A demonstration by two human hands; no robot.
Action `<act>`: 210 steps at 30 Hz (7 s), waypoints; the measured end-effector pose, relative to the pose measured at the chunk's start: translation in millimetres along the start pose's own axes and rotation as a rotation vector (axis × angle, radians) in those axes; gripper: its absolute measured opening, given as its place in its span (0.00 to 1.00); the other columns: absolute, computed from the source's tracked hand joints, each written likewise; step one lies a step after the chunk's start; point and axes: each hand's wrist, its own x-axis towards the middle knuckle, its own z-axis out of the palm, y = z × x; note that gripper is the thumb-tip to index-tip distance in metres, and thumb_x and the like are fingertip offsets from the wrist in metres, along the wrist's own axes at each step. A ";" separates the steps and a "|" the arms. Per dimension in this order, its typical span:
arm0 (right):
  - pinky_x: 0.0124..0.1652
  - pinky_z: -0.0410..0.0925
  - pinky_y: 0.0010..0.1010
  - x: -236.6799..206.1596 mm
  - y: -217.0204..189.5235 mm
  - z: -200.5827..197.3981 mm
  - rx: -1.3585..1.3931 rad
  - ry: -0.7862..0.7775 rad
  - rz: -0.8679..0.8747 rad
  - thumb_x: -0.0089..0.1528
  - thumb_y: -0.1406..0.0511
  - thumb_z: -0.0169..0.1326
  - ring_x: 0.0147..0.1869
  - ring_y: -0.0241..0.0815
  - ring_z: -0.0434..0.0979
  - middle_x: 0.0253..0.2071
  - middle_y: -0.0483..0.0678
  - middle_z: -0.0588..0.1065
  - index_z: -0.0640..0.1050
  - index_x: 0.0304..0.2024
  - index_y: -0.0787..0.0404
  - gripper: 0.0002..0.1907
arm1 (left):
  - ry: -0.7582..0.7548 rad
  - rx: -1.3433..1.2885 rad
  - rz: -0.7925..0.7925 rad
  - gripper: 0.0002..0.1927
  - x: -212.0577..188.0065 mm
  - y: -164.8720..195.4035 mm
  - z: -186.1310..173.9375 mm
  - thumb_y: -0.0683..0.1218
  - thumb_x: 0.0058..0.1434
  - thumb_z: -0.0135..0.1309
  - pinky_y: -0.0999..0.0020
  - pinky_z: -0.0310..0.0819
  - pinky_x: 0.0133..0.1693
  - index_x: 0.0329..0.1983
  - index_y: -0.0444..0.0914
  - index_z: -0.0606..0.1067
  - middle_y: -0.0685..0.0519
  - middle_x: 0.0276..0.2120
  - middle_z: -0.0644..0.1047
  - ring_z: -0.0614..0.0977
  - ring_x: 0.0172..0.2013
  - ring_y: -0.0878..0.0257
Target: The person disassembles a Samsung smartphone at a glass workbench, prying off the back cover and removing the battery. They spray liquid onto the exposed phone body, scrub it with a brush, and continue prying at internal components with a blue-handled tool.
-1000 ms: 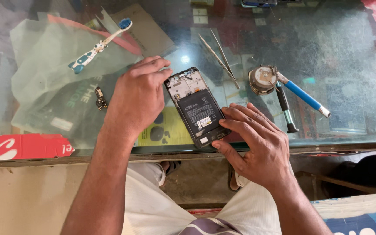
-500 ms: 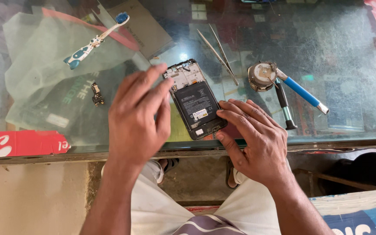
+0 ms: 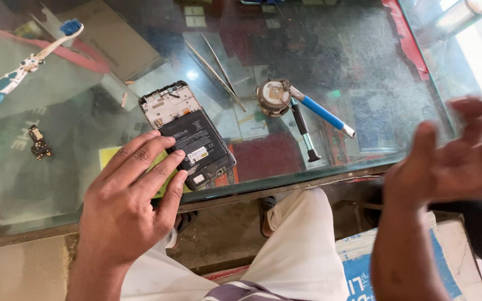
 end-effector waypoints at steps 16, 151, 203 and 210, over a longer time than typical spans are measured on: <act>0.52 0.77 0.42 173.1 125.6 53.9 -0.484 -0.453 0.025 0.63 0.75 0.58 0.59 0.50 0.79 0.55 0.60 0.73 0.67 0.58 0.64 0.23 | 0.088 0.024 -0.046 0.08 -0.3 -1.2 4.6 0.41 0.53 0.63 0.59 0.76 0.50 0.36 0.33 0.81 0.49 0.43 0.81 0.81 0.50 0.52; 0.46 0.74 0.43 -65.7 -157.3 39.9 -0.280 -1.012 0.042 0.44 0.61 0.70 0.50 0.57 0.84 0.52 0.61 0.79 0.65 0.68 0.58 0.51 | 0.061 0.024 -0.066 0.14 -13.1 -1.7 1.7 0.44 0.56 0.62 0.56 0.70 0.51 0.46 0.45 0.86 0.56 0.51 0.78 0.77 0.53 0.58; 0.47 0.73 0.48 -42.7 -161.7 51.0 -0.372 -0.961 -0.027 0.43 0.62 0.71 0.51 0.60 0.82 0.55 0.59 0.78 0.64 0.70 0.52 0.53 | 0.226 -0.230 -0.228 0.17 -20.2 -14.3 -6.1 0.37 0.60 0.59 0.60 0.76 0.54 0.54 0.36 0.79 0.48 0.53 0.80 0.82 0.53 0.51; 0.48 0.74 0.47 -43.8 -160.3 43.9 -0.372 -0.942 -0.008 0.44 0.61 0.71 0.52 0.58 0.82 0.55 0.59 0.78 0.64 0.70 0.52 0.52 | 0.229 -0.235 -0.223 0.16 -19.8 -15.4 -7.3 0.36 0.60 0.59 0.61 0.77 0.54 0.52 0.35 0.80 0.48 0.52 0.80 0.83 0.53 0.52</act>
